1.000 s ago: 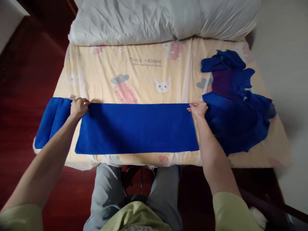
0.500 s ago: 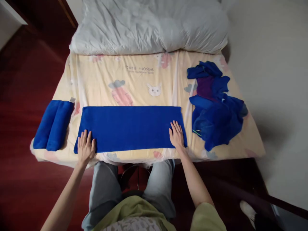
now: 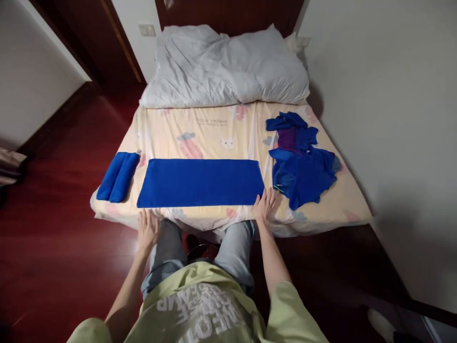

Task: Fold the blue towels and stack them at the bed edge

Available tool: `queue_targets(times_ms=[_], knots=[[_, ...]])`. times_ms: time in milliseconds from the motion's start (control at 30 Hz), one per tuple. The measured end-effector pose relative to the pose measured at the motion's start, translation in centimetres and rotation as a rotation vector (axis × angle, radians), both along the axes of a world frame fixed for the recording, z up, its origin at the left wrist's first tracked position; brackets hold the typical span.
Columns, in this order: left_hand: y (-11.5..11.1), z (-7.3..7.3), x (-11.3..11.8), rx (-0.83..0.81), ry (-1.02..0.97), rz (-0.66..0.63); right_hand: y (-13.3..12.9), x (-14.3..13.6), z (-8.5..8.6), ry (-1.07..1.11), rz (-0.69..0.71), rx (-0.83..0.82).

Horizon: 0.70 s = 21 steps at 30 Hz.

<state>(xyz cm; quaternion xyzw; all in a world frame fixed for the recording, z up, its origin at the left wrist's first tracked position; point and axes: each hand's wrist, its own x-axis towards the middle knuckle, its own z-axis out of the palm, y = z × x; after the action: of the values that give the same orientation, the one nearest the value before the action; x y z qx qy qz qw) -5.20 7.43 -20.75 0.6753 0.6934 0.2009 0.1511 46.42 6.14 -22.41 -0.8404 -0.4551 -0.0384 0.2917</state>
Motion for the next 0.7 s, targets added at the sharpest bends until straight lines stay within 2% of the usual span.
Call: queue_targets(times_ms=[67, 133, 200, 233, 267, 367, 467, 567, 633, 700], knots=[[-4.5, -0.3, 1.5, -0.068, -0.052, -0.113, -1.6, -4.2, 0.3, 0.173, -0.049, 0.143], [-8.0, -0.5, 2.8, -0.163, -0.057, -0.261, -3.4, -9.3, 0.1, 0.508, -0.064, 0.250], [-9.4, -0.2, 3.5, -0.230, -0.034, -0.348, -4.5, -14.5, -0.4, 0.973, -0.072, 0.294], [-9.4, 0.1, 3.7, -0.252, -0.022, -0.363, -4.8, -17.0, -0.6, 1.187, -0.070, 0.306], [-8.9, 0.6, 3.7, -0.267, -0.018, -0.366, -4.7, -19.2, -0.7, 1.307, -0.052, 0.305], [-5.5, 2.5, 3.7, -0.303, -0.030, -0.401, -3.1, -23.7, -0.4, 1.650, 0.024, 0.330], [-0.2, 4.6, 4.8, -0.286, -0.041, -0.462, -0.4, -25.3, 0.6, 1.841, 0.045, 0.363], [6.6, 6.9, 7.8, -0.222, -0.029, -0.513, 1.9, -25.7, 1.4, 1.943, -0.066, 0.384], [11.4, 8.4, 10.7, -0.202, 0.003, -0.592, 2.9, -25.8, 1.5, 1.967, -0.138, 0.379], [15.9, 9.6, 13.8, -0.221, 0.050, -0.616, 3.5, -26.0, 1.4, 1.965, -0.172, 0.377]])
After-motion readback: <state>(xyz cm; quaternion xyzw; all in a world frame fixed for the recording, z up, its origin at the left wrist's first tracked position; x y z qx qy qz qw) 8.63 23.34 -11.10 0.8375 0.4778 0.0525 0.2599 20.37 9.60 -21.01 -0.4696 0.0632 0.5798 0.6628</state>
